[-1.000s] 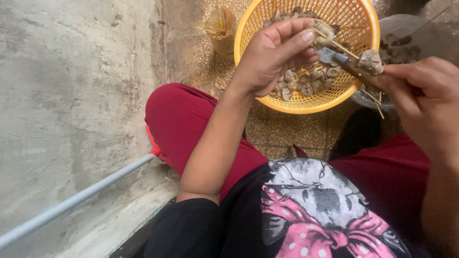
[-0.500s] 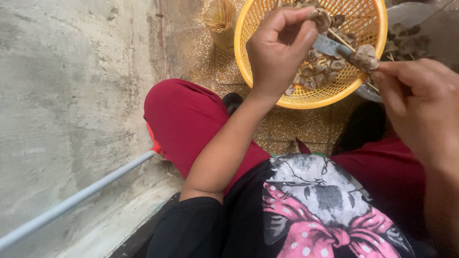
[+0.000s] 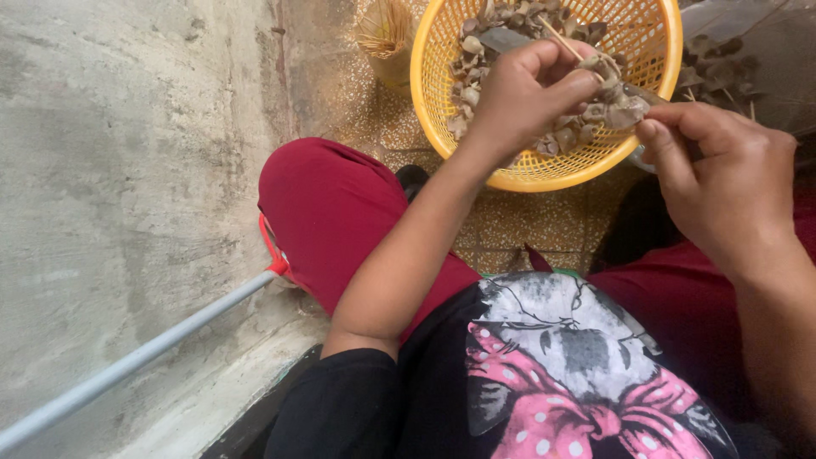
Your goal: The person sits on the floor and threads small pieces of meat from a yellow basket onto wooden skewers. They use a knife to help push the meat onto the skewers and place the finished skewers into a nearby container.
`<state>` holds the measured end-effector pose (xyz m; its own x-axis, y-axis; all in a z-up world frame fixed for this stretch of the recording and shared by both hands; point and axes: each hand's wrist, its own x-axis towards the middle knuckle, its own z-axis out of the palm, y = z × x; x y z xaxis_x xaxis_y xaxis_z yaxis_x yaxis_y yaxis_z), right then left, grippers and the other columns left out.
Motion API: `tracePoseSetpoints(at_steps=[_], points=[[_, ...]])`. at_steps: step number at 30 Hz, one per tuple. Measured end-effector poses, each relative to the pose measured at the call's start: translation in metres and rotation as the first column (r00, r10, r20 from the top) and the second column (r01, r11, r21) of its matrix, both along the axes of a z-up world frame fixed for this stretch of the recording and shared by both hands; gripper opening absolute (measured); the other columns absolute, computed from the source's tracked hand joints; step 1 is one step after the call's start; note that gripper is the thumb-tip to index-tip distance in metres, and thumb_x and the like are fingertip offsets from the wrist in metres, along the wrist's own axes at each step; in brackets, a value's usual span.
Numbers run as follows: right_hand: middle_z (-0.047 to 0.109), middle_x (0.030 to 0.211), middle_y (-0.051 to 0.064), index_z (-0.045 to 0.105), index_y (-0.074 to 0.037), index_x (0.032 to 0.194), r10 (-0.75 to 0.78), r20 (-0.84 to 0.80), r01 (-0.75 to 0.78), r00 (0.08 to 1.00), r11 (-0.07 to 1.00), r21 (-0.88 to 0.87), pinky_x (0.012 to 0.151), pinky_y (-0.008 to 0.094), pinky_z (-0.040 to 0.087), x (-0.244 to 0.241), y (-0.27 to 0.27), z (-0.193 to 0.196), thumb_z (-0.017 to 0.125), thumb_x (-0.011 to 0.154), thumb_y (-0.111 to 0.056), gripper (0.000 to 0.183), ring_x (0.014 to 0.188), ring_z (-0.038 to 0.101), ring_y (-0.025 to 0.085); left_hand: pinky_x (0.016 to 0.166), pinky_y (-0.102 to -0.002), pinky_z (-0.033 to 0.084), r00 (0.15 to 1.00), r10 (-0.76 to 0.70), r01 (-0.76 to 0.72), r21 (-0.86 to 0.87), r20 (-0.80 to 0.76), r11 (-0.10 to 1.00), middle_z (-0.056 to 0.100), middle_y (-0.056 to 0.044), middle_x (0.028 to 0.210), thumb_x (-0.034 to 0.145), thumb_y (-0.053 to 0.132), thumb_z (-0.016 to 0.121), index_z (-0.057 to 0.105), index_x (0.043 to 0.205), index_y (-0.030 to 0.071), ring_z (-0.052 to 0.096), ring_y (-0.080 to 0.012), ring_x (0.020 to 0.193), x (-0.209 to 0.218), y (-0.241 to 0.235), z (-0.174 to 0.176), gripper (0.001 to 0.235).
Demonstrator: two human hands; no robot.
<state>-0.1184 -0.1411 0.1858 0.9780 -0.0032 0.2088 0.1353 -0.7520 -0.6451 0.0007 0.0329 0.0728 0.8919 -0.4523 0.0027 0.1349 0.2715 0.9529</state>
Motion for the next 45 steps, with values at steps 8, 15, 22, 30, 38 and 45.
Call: tracePoseSetpoints(at_steps=[8,15,22,30,38,45], points=[[0.072,0.096,0.012,0.071,0.002,0.120,-0.133,-0.054,0.141,0.990,0.972,0.189,0.071,0.024,0.053,-0.001,-0.016,0.006,0.068,0.112,-0.008,0.014,0.082,0.067,0.010,0.077,-0.031,0.062,0.965,-0.260,0.076,0.919,0.030,0.387,0.080,-0.011,0.095,0.093,0.012,0.060,0.080,0.092,0.005,0.077,-0.0176,0.085,0.041,0.009,-0.037,0.021],[0.073,0.097,0.015,0.073,0.005,0.121,-0.156,0.001,0.156,0.988,0.986,0.059,0.070,0.025,0.053,-0.014,-0.030,0.007,0.072,0.110,-0.005,0.015,0.082,0.068,0.014,0.087,-0.047,0.058,0.894,-0.437,-0.078,0.995,0.099,0.066,0.071,-0.021,0.112,0.085,0.005,0.063,0.076,0.103,0.004,0.070,-0.0380,0.105,0.016,-0.015,-0.103,0.023],[0.072,0.100,0.009,0.071,0.004,0.120,-0.157,-0.039,0.162,0.987,0.956,0.246,0.076,0.022,0.053,-0.015,-0.043,0.003,0.068,0.114,-0.008,0.014,0.086,0.066,0.009,0.090,-0.045,0.057,0.911,-0.406,-0.142,0.979,0.072,-0.145,0.059,-0.017,0.133,0.092,0.017,0.064,0.074,0.112,0.005,0.061,-0.0350,0.118,0.005,-0.025,-0.090,0.026],[0.070,0.095,0.008,0.071,0.004,0.118,-0.142,-0.040,0.147,0.989,0.958,0.245,0.075,0.022,0.051,-0.015,-0.046,-0.002,0.070,0.115,-0.007,0.012,0.080,0.064,0.007,0.086,-0.048,0.058,0.878,-0.450,-0.082,0.978,0.162,0.192,0.071,-0.021,0.112,0.084,0.010,0.065,0.078,0.099,0.006,0.071,-0.0370,0.099,-0.006,-0.034,-0.090,0.020],[0.071,0.098,0.013,0.072,0.005,0.122,-0.130,-0.022,0.132,0.991,0.976,0.173,0.073,0.025,0.051,-0.013,-0.041,0.004,0.072,0.112,-0.006,0.014,0.083,0.065,0.012,0.083,-0.050,0.058,0.856,-0.419,-0.186,0.937,0.302,0.294,0.075,-0.019,0.098,0.089,0.016,0.063,0.078,0.096,0.008,0.073,-0.0375,0.093,-0.013,-0.039,-0.128,0.019],[0.073,0.102,0.017,0.073,0.007,0.120,-0.108,0.077,0.109,0.991,0.994,-0.007,0.073,0.028,0.054,-0.010,-0.038,0.002,0.074,0.111,-0.003,0.013,0.085,0.069,0.017,0.081,-0.049,0.058,0.898,-0.362,-0.146,0.945,0.250,0.291,0.070,-0.025,0.104,0.086,0.034,0.071,0.080,0.099,0.013,0.071,-0.0394,0.092,-0.009,-0.034,-0.116,0.026]])
